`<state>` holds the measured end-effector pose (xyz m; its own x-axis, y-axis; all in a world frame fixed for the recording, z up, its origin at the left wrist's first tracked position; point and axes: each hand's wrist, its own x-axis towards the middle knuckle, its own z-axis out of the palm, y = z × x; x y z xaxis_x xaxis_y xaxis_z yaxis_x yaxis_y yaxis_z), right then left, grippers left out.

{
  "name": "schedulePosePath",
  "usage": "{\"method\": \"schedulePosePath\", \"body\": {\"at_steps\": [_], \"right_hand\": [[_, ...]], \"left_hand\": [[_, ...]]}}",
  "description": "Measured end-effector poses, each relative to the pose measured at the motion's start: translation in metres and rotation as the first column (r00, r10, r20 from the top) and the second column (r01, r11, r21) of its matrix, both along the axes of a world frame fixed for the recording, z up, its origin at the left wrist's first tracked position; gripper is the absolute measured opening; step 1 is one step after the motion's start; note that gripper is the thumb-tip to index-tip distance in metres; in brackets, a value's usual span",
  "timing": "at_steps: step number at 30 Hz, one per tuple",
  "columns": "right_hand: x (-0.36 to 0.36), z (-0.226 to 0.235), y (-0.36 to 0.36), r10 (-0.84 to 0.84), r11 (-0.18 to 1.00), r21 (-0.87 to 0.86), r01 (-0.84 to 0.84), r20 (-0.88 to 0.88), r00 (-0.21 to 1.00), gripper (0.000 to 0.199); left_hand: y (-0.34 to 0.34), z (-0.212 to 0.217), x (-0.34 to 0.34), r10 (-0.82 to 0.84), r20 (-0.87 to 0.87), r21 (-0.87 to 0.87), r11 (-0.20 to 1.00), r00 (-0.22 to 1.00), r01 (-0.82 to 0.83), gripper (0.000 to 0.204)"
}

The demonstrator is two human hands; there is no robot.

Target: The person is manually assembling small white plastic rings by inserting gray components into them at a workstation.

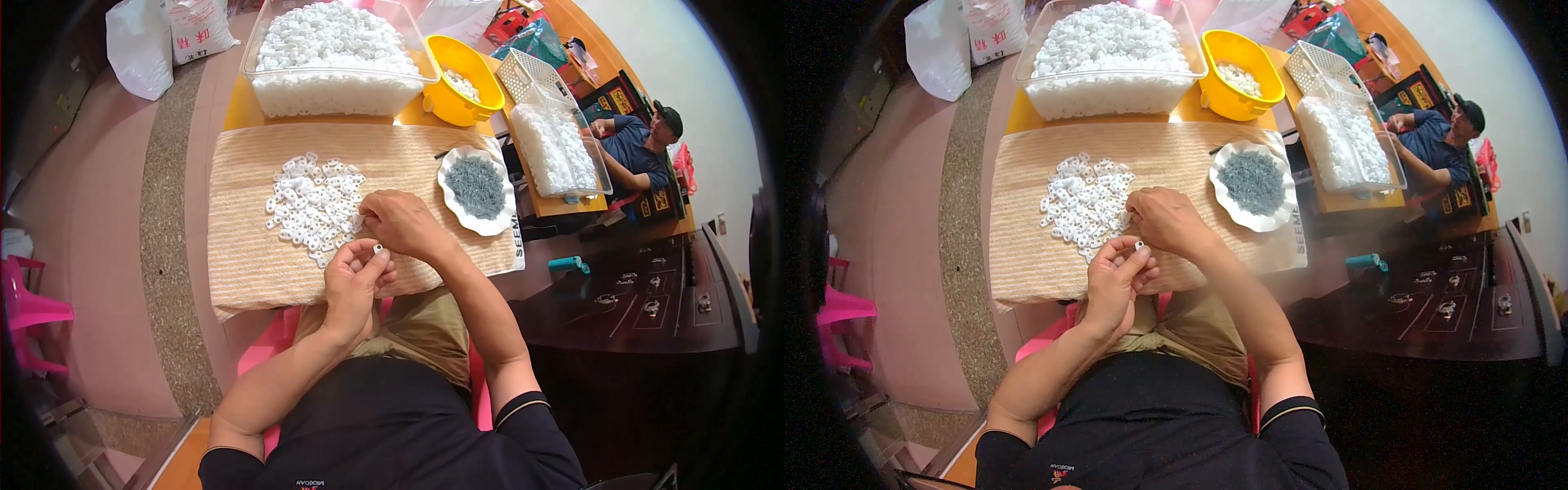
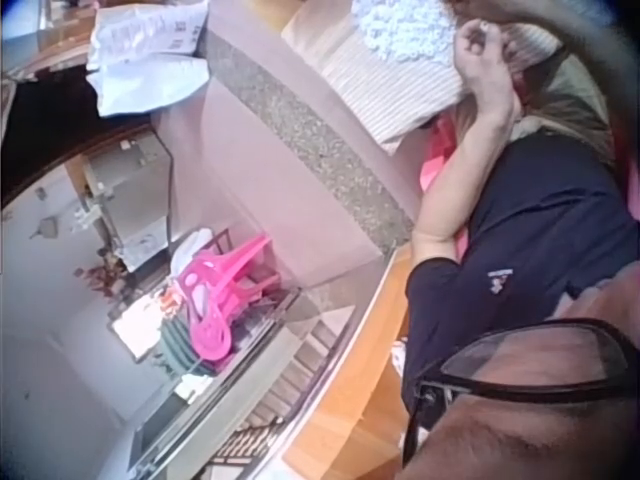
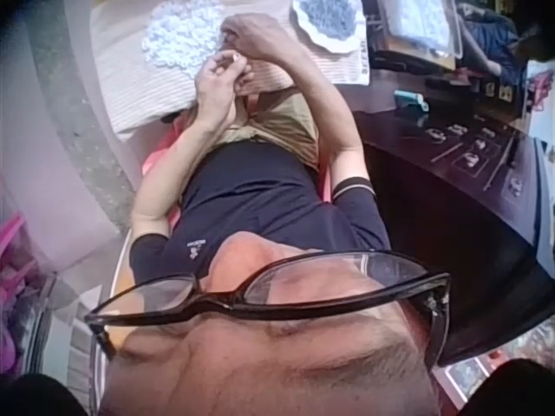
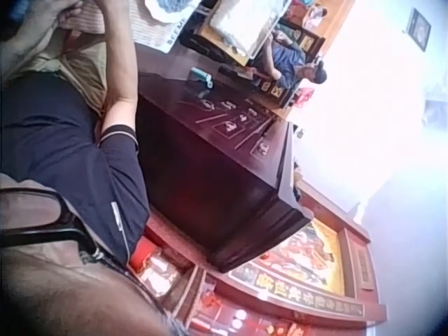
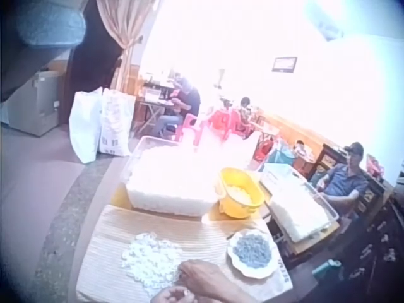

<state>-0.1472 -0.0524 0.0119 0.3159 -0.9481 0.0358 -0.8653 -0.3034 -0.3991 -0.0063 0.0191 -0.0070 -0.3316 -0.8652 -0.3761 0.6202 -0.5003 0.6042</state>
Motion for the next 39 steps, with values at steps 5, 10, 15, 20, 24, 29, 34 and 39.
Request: {"method": "schedulePosePath", "body": {"at_steps": [5,10,15,20,24,29,34,39], "right_hand": [[0.0,0.002,0.003,-0.004,1.0,-0.004,0.004,0.015,1.0,0.014],[-0.003,0.0,0.008,0.011,0.998,-0.062,-0.008,0.052,0.999,0.013],[-0.005,-0.002,0.021,0.014,0.995,-0.094,-0.013,0.005,1.0,0.013],[-0.008,0.003,0.037,0.097,0.98,-0.163,-0.116,-0.122,0.988,0.021],[-0.008,-0.001,0.044,0.094,0.969,-0.202,-0.145,-0.241,0.966,0.03],[-0.018,0.004,0.057,0.141,0.964,-0.204,-0.171,-0.152,0.978,0.023],[-0.043,0.008,0.068,-0.018,0.958,-0.285,0.023,0.022,1.0,0.014],[-0.092,0.02,0.074,-0.27,0.881,-0.371,0.294,0.117,0.956,0.012]], "left_hand": [[0.0,0.003,-0.001,0.033,0.0,0.021,0.999,0.999,-0.033,0.02],[0.0,0.0,0.0,0.015,0.005,0.03,0.999,1.0,-0.015,0.021],[-0.001,0.0,0.0,0.022,0.014,0.043,0.999,1.0,-0.023,0.022],[0.0,0.0,0.0,0.034,0.02,0.042,0.998,0.999,-0.035,0.023],[-0.001,0.0,-0.001,0.038,0.023,0.031,0.999,0.999,-0.039,0.023],[-0.001,0.001,-0.001,0.019,0.045,0.036,0.999,0.999,-0.02,0.023],[0.0,0.0,0.0,0.019,0.061,0.034,0.999,0.998,-0.021,0.023],[0.001,0.0,0.0,0.012,0.077,0.039,0.999,0.997,-0.015,0.023]]}}
